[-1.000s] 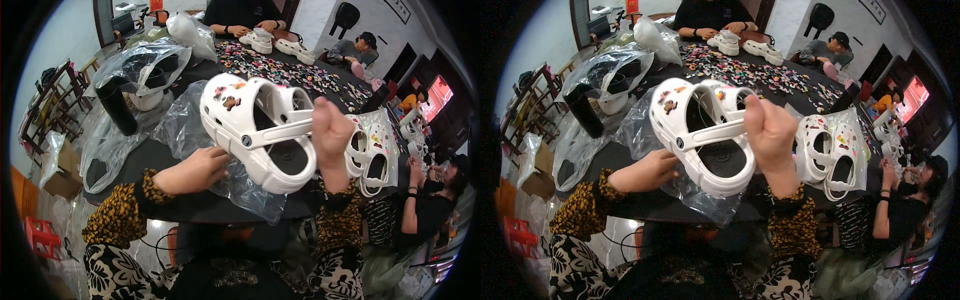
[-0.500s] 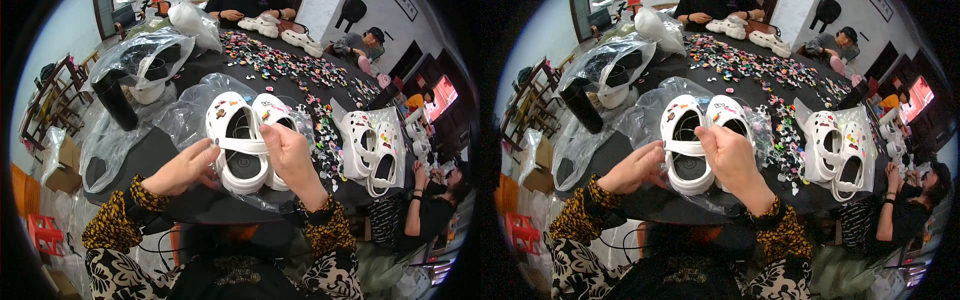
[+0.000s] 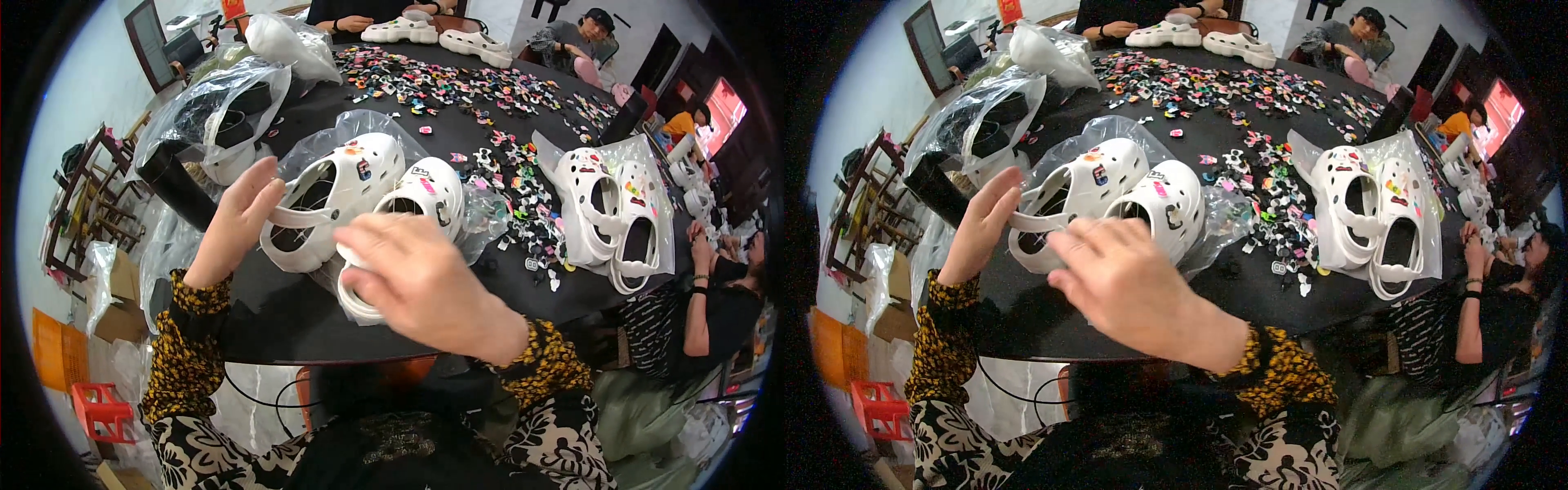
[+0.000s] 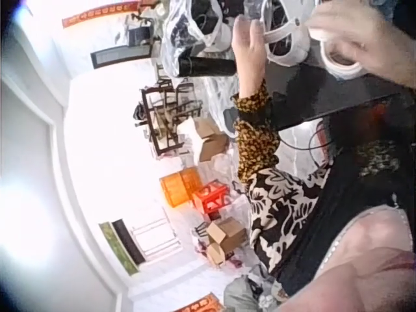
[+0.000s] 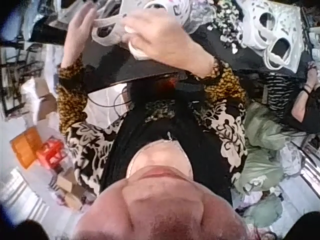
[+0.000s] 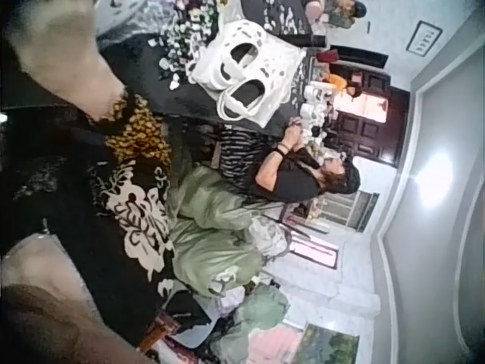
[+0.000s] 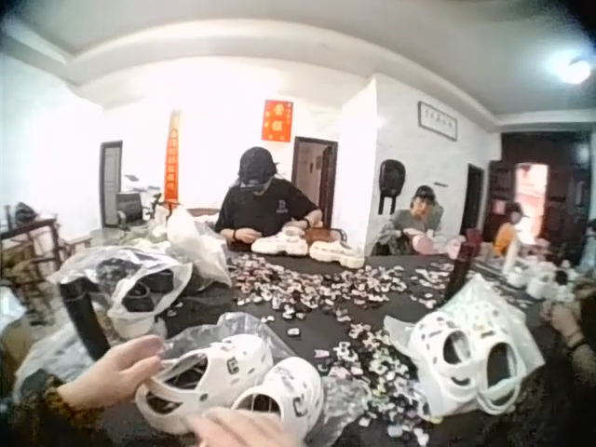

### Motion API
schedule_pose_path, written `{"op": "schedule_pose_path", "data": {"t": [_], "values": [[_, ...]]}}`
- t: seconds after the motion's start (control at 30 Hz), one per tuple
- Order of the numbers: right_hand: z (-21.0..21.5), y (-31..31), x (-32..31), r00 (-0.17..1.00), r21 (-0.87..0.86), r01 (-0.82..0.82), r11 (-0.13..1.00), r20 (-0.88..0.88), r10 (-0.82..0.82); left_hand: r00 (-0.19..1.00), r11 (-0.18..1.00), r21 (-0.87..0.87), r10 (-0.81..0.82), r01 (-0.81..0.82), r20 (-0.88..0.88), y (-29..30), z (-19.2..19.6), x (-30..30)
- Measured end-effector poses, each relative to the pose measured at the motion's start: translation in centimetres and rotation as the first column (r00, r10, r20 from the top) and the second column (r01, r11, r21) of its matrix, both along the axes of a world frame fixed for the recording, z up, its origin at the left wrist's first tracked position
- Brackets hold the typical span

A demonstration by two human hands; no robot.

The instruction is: Apply decorative charms to the holes of white foam clogs.

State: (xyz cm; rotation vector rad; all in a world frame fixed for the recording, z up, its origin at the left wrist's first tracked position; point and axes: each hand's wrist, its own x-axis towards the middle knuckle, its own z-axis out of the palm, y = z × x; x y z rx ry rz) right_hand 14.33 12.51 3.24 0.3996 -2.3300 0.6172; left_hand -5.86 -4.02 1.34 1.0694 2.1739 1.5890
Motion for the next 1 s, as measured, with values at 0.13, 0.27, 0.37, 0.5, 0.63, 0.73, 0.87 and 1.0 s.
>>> {"op": "schedule_pose_path", "data": {"t": [0.13,0.27,0.37,0.5,0.63,0.73,0.87,1.0], "values": [[0.9,3.9,0.7,0.990,-0.235,0.103,0.967,-0.068,-0.123,0.881,0.999,-0.046,-0.024,0.003,-0.473,1.1,1.9,1.8],[0.1,7.1,1.6,0.972,-0.457,0.236,0.857,0.094,-0.217,0.714,0.986,-0.122,-0.167,0.115,-0.680,3.7,3.2,3.8],[-2.4,7.4,1.2,0.966,-0.465,0.258,0.847,0.127,-0.225,0.627,0.961,-0.238,-0.274,0.143,-0.729,5.7,3.3,5.7],[-3.4,5.6,2.2,0.969,-0.269,0.235,0.934,0.143,-0.203,0.738,0.887,-0.341,-0.452,0.312,-0.502,7.1,3.5,6.4],[-4.5,4.4,2.9,0.966,0.043,0.246,0.968,0.065,-0.249,0.813,0.833,-0.493,-0.458,0.250,-0.361,6.1,4.1,7.3],[-4.4,4.6,3.3,0.973,0.024,0.220,0.975,0.065,-0.222,0.477,0.964,-0.241,-0.265,0.112,-0.838,4.2,3.1,6.7],[-3.9,5.6,3.9,0.970,0.001,0.237,0.972,0.058,-0.236,0.620,0.998,-0.060,-0.052,0.008,-0.783,1.2,3.3,5.9],[-4.4,6.5,3.7,0.971,-0.071,0.230,0.971,0.086,-0.224,0.667,0.971,-0.207,-0.234,0.121,-0.708,-0.5,1.5,6.3]]}}
